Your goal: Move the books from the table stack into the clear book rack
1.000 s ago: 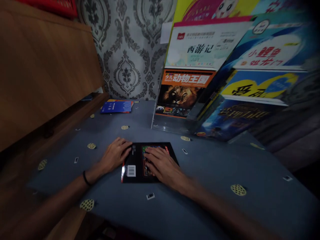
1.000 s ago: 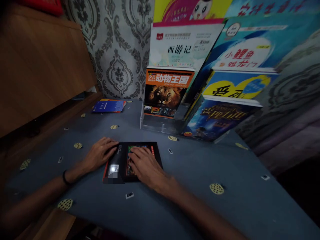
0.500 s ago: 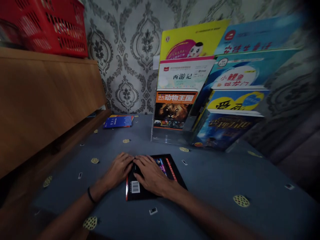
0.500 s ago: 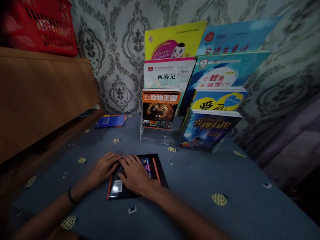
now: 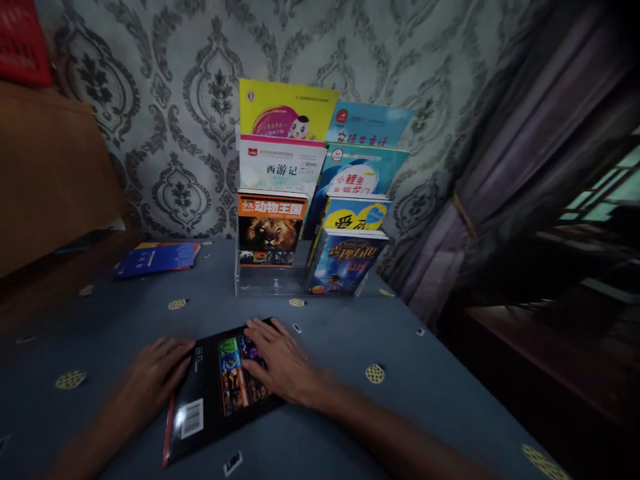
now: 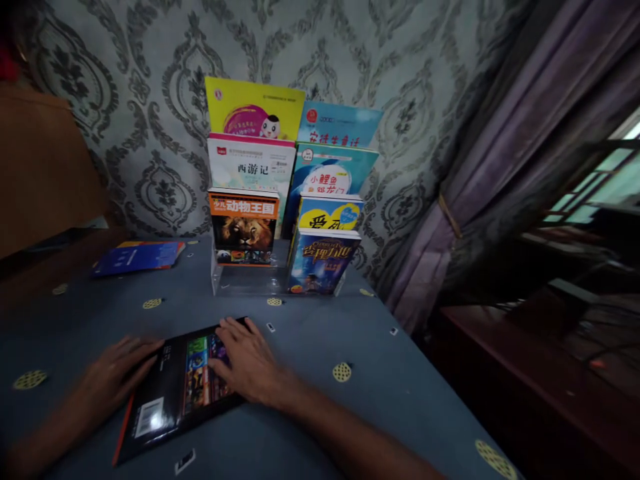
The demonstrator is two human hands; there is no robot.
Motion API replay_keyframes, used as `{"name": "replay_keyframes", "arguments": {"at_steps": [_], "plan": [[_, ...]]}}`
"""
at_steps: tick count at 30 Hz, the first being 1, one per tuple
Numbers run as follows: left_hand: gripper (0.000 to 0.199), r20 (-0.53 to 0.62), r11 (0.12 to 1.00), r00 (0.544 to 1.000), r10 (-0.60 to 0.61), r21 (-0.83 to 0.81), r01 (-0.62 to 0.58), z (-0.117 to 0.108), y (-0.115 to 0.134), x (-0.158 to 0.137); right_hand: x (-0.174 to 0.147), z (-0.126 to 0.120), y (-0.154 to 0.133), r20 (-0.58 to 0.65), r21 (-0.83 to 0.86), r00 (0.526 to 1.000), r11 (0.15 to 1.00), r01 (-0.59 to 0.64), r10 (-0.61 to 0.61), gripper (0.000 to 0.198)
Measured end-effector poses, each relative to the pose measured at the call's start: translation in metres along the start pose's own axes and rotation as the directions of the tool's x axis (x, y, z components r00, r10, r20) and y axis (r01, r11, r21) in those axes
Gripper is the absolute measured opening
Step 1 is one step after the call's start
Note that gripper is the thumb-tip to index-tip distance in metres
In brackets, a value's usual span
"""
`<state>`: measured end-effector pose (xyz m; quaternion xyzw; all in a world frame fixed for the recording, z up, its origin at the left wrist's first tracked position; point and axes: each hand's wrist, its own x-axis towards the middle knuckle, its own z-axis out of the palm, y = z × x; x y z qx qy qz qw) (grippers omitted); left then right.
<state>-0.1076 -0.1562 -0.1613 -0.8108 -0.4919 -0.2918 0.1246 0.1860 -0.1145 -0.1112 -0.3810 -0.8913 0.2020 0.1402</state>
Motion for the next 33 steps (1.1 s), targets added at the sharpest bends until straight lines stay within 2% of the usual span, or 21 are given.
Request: {"name": "replay_keyframes", "arguments": {"at_steps": [4, 9, 13, 17, 21, 25, 29, 33], "plan": [[0.042, 0.002, 1.0, 1.0, -0.018, -0.002, 0.018, 0.003, -0.005, -0.002, -0.007, -0.006, 0.003, -0.039, -0.007, 0.994, 0.995, -0.104, 0.103, 0.05], [0.041, 0.029, 1.0, 1.0, 0.01, -0.02, -0.009, 0.002, -0.008, -0.003, -0.007, -0.005, -0.001, -0.057, -0.016, 0.985, 0.986, -0.164, 0.162, 0.049], [0.042, 0.033, 1.0, 0.999, -0.011, 0.008, 0.01, 0.003, -0.005, 0.004, -0.007, -0.002, -0.002, -0.064, -0.025, 0.985, 0.986, -0.164, 0.162, 0.05], [0.041, 0.083, 0.999, 0.996, 0.019, 0.04, -0.022, 0.013, 0.016, 0.026, -0.008, -0.002, -0.002, -0.089, -0.046, 0.987, 0.989, -0.14, 0.135, 0.048], [0.035, 0.155, 0.994, 0.983, 0.102, 0.026, -0.108, 0.036, 0.049, 0.05, -0.009, -0.003, -0.003, -0.103, -0.049, 0.985, 0.989, -0.143, 0.137, 0.047], [0.039, 0.19, 0.994, 0.978, 0.092, 0.035, -0.1, 0.055, 0.066, 0.056, -0.01, 0.0, -0.001, -0.115, -0.027, 0.987, 0.992, -0.119, 0.115, 0.045], [0.043, 0.236, 0.99, 0.97, 0.06, 0.107, -0.087, 0.059, 0.06, 0.047, -0.011, 0.002, 0.002, -0.148, -0.011, 0.984, 0.995, -0.099, 0.097, 0.045], [0.043, 0.289, 0.986, 0.957, -0.017, 0.163, -0.032, 0.047, 0.047, 0.037, -0.012, 0.003, 0.003, -0.165, -0.002, 0.981, 0.995, -0.102, 0.1, 0.046]]}}
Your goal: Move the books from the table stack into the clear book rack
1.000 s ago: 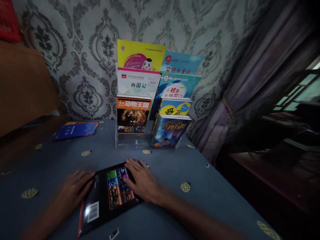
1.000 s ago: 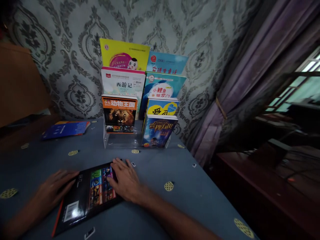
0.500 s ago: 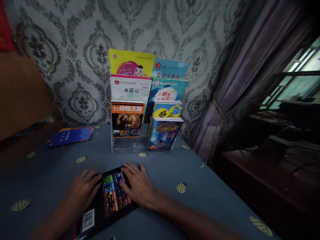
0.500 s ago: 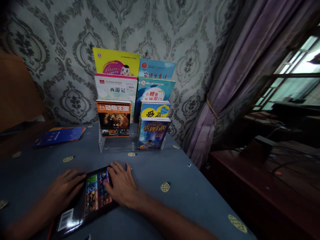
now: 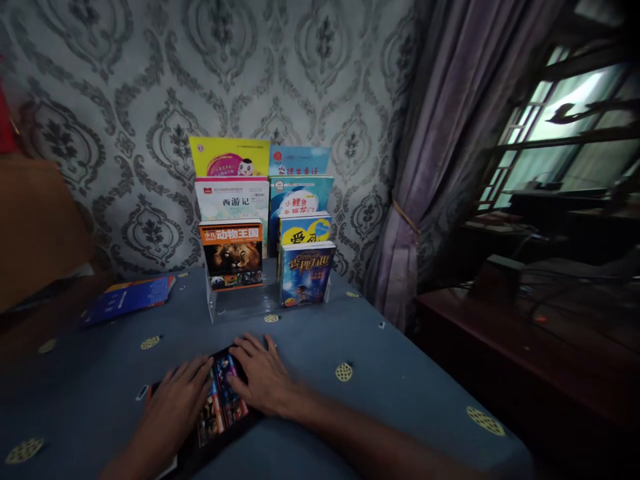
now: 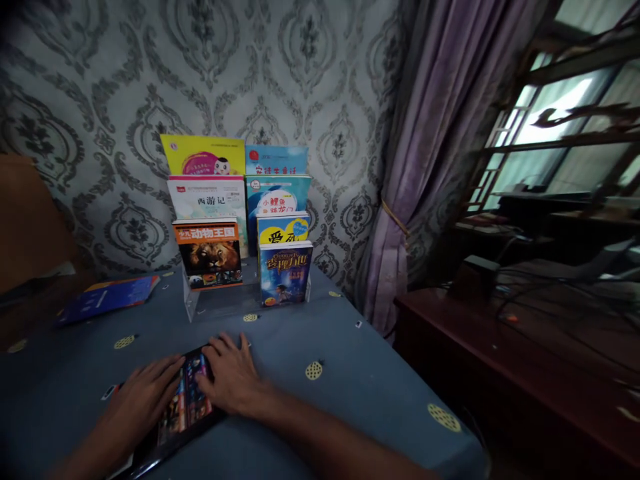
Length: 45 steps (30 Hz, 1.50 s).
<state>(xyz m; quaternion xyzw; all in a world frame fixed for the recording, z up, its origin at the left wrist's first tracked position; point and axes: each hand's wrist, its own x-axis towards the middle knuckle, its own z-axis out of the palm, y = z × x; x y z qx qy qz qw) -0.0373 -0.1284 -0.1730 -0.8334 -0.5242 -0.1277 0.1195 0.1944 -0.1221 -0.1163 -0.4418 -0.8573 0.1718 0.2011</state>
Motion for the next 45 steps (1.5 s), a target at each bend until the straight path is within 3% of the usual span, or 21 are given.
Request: {"name": "replay_keyframes", "arguments": {"at_steps": [5, 10, 17, 24, 29, 36, 40, 45], "plan": [[0.043, 0.048, 0.997, 0.996, -0.08, 0.009, 0.079, -0.003, -0.014, -0.017, -0.002, 0.002, 0.002, -0.039, 0.004, 0.999, 1.0, 0.009, -0.009, 0.047], [0.044, 0.007, 0.979, 0.979, -0.204, -0.008, 0.204, 0.005, -0.032, -0.034, -0.004, 0.0, 0.0, -0.051, -0.006, 0.999, 1.0, 0.015, -0.015, 0.045], [0.038, -0.117, 0.972, 0.97, -0.214, -0.122, 0.2, 0.007, -0.044, -0.047, -0.01, -0.003, -0.009, -0.092, -0.072, 0.996, 0.997, 0.012, -0.018, 0.041], [0.046, -0.106, 0.958, 0.962, -0.253, -0.165, 0.234, 0.005, -0.037, -0.046, -0.02, 0.001, -0.018, -0.14, -0.206, 0.99, 0.976, -0.063, 0.034, 0.04], [0.046, -0.039, 0.946, 0.964, -0.265, -0.207, 0.251, -0.015, -0.029, -0.044, -0.03, 0.001, -0.026, -0.17, -0.263, 0.984, 0.96, -0.097, 0.053, 0.04], [0.038, -0.041, 0.943, 0.983, -0.179, -0.293, 0.16, -0.072, -0.003, -0.064, -0.057, 0.003, -0.051, -0.146, -0.277, 0.982, 0.948, -0.159, 0.122, 0.043], [0.038, 0.016, 0.939, 0.985, -0.171, -0.3, 0.168, -0.076, -0.002, -0.078, -0.066, 0.01, -0.057, -0.094, -0.242, 0.985, 0.956, -0.163, 0.144, 0.042], [0.033, -0.017, 0.948, 0.985, -0.171, -0.274, 0.16, -0.075, -0.001, -0.088, -0.072, 0.015, -0.059, -0.089, -0.25, 0.992, 0.963, -0.105, 0.085, 0.039]]}}
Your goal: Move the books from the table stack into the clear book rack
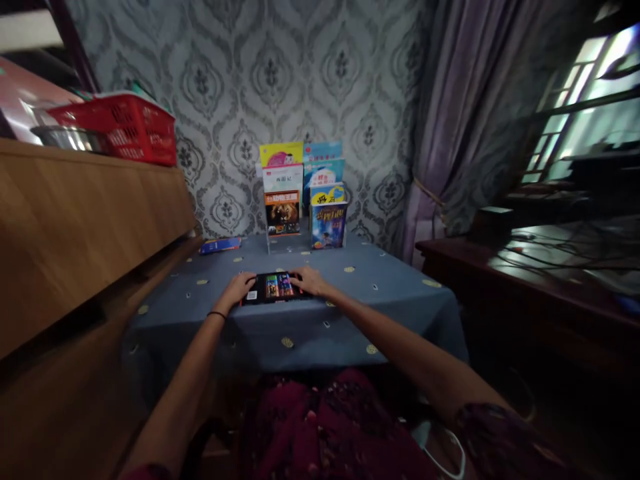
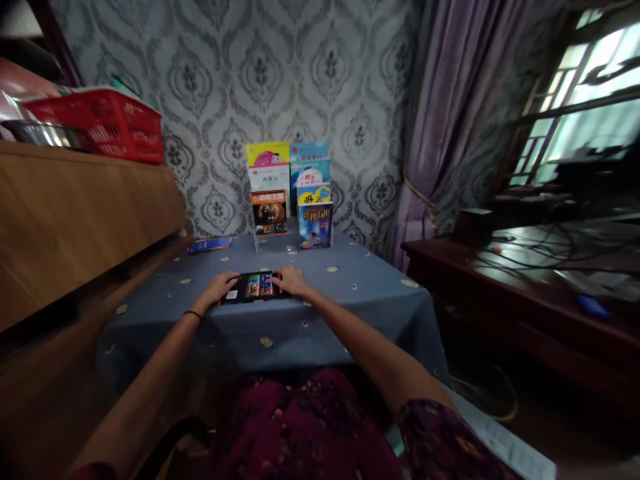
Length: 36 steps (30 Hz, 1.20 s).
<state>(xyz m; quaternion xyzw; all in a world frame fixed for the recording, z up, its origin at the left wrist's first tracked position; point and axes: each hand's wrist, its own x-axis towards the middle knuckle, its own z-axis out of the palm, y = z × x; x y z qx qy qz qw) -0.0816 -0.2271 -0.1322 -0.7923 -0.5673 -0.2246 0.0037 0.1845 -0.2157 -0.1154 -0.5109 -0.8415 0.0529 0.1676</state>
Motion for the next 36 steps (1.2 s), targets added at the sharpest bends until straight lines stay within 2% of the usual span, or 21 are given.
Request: {"name": "replay_keyframes", "arguments": {"at_steps": [5, 8, 12, 16, 23, 29, 36], "plan": [[0.027, -0.126, 0.998, 0.992, 0.024, 0.054, -0.017, -0.006, 0.009, -0.006, -0.003, -0.001, 0.002, -0.109, -0.029, 0.99, 0.996, 0.087, -0.09, 0.031], [0.027, -0.174, 0.994, 0.981, 0.09, 0.074, -0.078, -0.005, 0.026, -0.017, -0.013, 0.004, -0.004, -0.172, -0.028, 0.968, 0.983, 0.183, -0.185, 0.029], [0.025, -0.189, 0.968, 0.951, 0.246, 0.095, -0.232, 0.01, 0.06, -0.043, -0.042, 0.024, -0.022, -0.222, -0.032, 0.914, 0.939, 0.342, -0.341, 0.028], [0.03, -0.23, 0.946, 0.918, 0.322, 0.12, -0.301, 0.026, 0.077, -0.068, -0.07, 0.045, -0.034, -0.295, -0.068, 0.877, 0.923, 0.378, -0.38, 0.037], [0.035, -0.298, 0.924, 0.878, 0.374, 0.195, -0.328, 0.028, 0.064, -0.085, -0.081, 0.05, -0.031, -0.327, -0.124, 0.86, 0.92, 0.372, -0.392, 0.042], [0.036, -0.264, 0.93, 0.907, 0.327, 0.262, -0.259, 0.019, 0.048, -0.103, -0.091, 0.045, -0.018, -0.314, -0.142, 0.873, 0.928, 0.346, -0.373, 0.043], [0.037, -0.287, 0.96, 0.926, 0.246, 0.204, -0.192, 0.011, 0.028, -0.12, -0.099, 0.041, -0.003, -0.316, -0.113, 0.895, 0.95, 0.292, -0.313, 0.043]]}}
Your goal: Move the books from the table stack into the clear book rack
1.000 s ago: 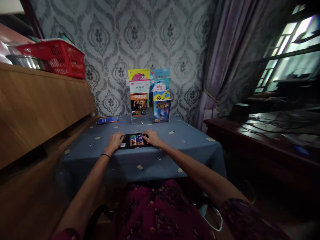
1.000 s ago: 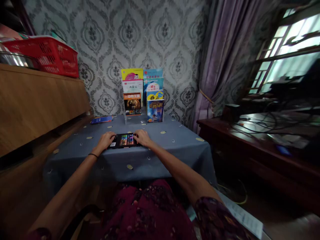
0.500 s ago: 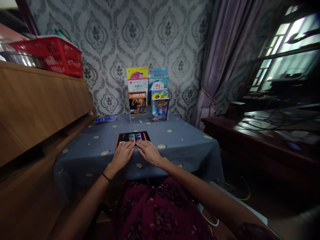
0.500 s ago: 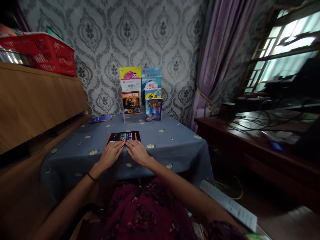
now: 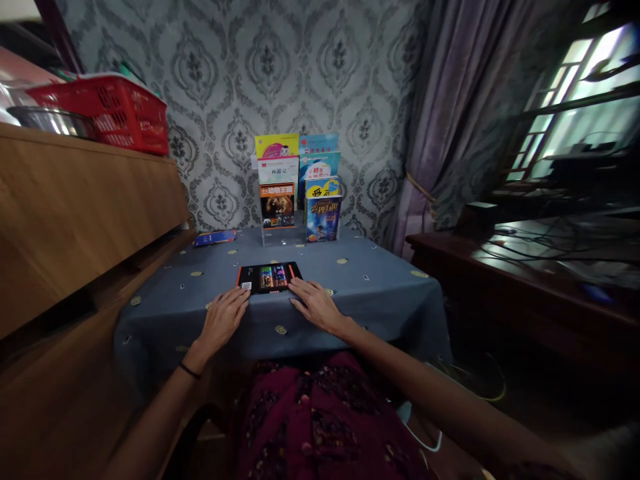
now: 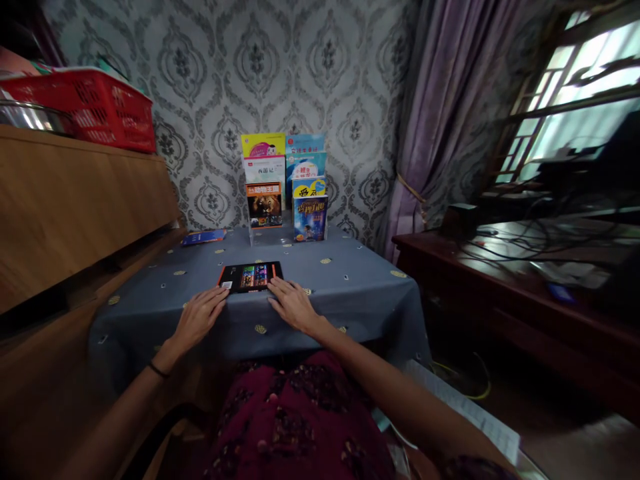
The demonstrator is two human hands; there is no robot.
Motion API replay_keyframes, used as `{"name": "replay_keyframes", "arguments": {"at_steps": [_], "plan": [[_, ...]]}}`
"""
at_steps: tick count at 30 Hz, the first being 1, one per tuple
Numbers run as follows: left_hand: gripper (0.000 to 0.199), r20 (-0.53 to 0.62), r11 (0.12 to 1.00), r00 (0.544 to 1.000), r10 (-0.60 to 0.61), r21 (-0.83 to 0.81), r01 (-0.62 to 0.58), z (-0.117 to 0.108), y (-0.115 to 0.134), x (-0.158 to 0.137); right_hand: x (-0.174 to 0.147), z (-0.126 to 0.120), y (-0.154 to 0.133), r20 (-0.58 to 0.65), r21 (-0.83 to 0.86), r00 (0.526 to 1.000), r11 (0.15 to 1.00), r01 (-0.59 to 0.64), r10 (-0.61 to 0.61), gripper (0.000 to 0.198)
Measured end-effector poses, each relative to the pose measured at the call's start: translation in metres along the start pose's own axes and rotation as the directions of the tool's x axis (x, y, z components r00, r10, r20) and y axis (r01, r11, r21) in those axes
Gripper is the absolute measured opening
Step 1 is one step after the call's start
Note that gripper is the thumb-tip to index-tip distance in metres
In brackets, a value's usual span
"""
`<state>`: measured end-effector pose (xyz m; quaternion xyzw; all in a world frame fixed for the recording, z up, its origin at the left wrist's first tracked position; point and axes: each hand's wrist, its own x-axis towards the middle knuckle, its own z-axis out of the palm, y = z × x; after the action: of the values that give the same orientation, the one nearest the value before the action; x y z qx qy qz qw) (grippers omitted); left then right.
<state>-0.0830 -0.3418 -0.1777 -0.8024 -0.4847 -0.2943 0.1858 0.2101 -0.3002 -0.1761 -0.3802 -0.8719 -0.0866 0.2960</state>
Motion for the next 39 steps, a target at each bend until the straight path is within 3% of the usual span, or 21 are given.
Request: {"name": "replay_keyframes", "arguments": {"at_steps": [7, 11, 15, 29, 36, 39], "plan": [[0.032, 0.102, 0.993, 0.989, -0.104, -0.05, 0.109, -0.011, -0.004, 0.017, -0.002, -0.004, 0.0, -0.01, 0.04, 0.999, 0.998, -0.05, 0.05, 0.041], [0.036, 0.262, 0.991, 0.963, -0.065, -0.098, 0.094, -0.011, -0.023, 0.045, 0.011, -0.007, 0.008, -0.004, 0.088, 0.998, 0.994, -0.068, 0.068, 0.036], [0.044, 0.317, 0.989, 0.948, -0.003, -0.138, 0.05, -0.004, -0.041, 0.061, 0.026, -0.007, 0.02, 0.038, 0.14, 0.998, 0.989, -0.049, 0.044, 0.029], [0.028, 0.289, 1.0, 0.957, 0.02, -0.001, -0.02, -0.011, -0.018, 0.06, 0.033, -0.012, 0.046, 0.071, 0.362, 0.995, 0.927, -0.095, 0.075, 0.037], [0.023, 0.202, 0.995, 0.976, -0.077, -0.042, 0.088, -0.015, -0.001, 0.076, 0.052, -0.008, 0.066, -0.007, 0.521, 0.976, 0.833, -0.184, 0.22, 0.033], [0.025, 0.12, 0.978, 0.98, -0.161, -0.11, 0.175, -0.019, 0.004, 0.085, 0.075, 0.003, 0.072, -0.079, 0.6, 0.945, 0.772, -0.209, 0.318, 0.051]]}}
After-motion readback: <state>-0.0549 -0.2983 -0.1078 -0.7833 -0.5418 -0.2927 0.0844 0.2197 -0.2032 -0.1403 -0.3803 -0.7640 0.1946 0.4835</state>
